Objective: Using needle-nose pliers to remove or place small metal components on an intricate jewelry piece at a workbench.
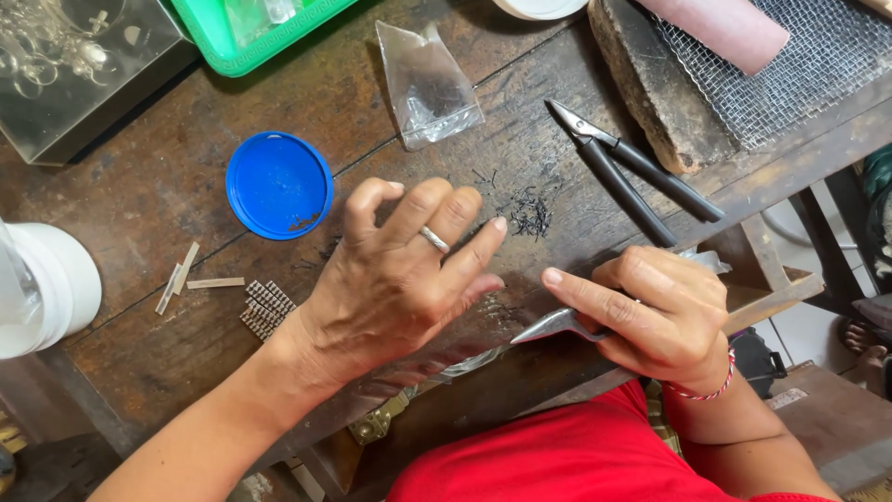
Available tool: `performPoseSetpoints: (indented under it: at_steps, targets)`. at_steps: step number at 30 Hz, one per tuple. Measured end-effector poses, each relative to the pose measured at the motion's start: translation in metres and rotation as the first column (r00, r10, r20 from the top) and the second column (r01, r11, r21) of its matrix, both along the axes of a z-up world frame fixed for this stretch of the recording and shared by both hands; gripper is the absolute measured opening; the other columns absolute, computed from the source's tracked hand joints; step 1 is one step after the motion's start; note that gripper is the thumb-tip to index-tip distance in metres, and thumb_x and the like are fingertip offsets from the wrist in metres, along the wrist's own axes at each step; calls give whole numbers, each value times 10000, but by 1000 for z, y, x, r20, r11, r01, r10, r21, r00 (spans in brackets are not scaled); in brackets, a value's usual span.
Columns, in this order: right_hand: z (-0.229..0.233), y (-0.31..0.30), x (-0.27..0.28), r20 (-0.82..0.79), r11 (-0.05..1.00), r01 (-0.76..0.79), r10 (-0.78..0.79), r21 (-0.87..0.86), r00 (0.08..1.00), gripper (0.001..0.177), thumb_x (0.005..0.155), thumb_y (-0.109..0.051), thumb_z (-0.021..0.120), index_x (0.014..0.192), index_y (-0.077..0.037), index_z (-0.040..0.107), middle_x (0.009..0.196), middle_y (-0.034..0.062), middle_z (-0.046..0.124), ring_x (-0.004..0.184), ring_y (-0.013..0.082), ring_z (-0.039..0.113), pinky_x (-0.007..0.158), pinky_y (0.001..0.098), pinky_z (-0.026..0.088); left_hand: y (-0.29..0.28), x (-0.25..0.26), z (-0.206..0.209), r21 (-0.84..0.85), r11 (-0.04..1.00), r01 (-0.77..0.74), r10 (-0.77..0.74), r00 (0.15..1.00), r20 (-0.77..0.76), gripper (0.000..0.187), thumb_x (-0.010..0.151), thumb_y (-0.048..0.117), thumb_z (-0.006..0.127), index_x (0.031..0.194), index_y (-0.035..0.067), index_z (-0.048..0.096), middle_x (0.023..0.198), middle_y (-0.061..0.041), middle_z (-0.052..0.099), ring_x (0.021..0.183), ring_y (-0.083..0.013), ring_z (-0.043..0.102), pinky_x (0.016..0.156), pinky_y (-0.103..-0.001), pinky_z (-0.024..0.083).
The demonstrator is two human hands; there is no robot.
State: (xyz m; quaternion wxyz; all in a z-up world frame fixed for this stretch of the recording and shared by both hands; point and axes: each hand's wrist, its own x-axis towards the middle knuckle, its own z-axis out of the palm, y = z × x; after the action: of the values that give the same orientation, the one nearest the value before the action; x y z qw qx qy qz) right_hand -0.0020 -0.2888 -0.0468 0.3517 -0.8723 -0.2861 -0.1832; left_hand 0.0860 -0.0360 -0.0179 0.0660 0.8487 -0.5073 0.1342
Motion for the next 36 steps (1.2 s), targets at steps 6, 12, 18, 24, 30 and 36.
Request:
performPoseSetpoints:
  at_steps: [6,12,18,24,30,36]
  targets:
    - [0,-1,0,-6,1000,-3,3,-2,1000,261,1035,-107,531,1162,-8,737,730,77,507,602,204,526,569,334,407,3,4,8,-109,993,36,-47,994,-102,274,1030,422,733,1110,161,702,1164,-42,653,1091,-259,624,940,-458,343]
    - [-1,-1,0,-6,1000,-6,6,-10,1000,255,1029,-109,543,1149,-2,740,733,85,527,591,207,512,559,333,398,-7,14,2,-206,975,-84,69,995,-78,138,977,65,783,932,151,685,1058,-45,670,996,-262,655,879,-439,323]
    - [0,0,-1,-11,1000,-1,1,-7,1000,255,1031,-104,539,1154,-5,739,732,83,522,592,208,509,566,335,392,-18,15,2,-261,959,-107,32,960,-278,184,868,69,806,910,132,638,1117,-74,591,1055,-312,592,844,-489,312]
    - [-1,-1,0,-7,1000,-9,9,-2,1000,246,1027,-78,541,1152,-6,740,728,81,522,590,203,518,561,330,406,-19,11,9,-173,965,-194,101,893,-438,323,736,178,919,889,160,634,1090,-36,555,1027,-278,556,793,-462,292]
    - [-1,-1,0,0,1000,-10,10,-10,1000,257,1035,-102,537,1162,-4,739,733,79,518,593,205,516,564,339,403,-16,14,10,-165,943,-288,153,819,-553,159,818,95,746,911,185,654,1053,-11,541,964,-257,537,806,-477,323]
    - [-3,-2,-1,-1,1000,4,-4,-21,1000,261,1039,-129,545,1175,-21,740,729,70,504,585,203,496,550,341,383,-23,16,0,-129,940,-316,196,809,-554,177,811,192,817,904,186,667,1042,-38,518,1012,-298,520,742,-493,335]
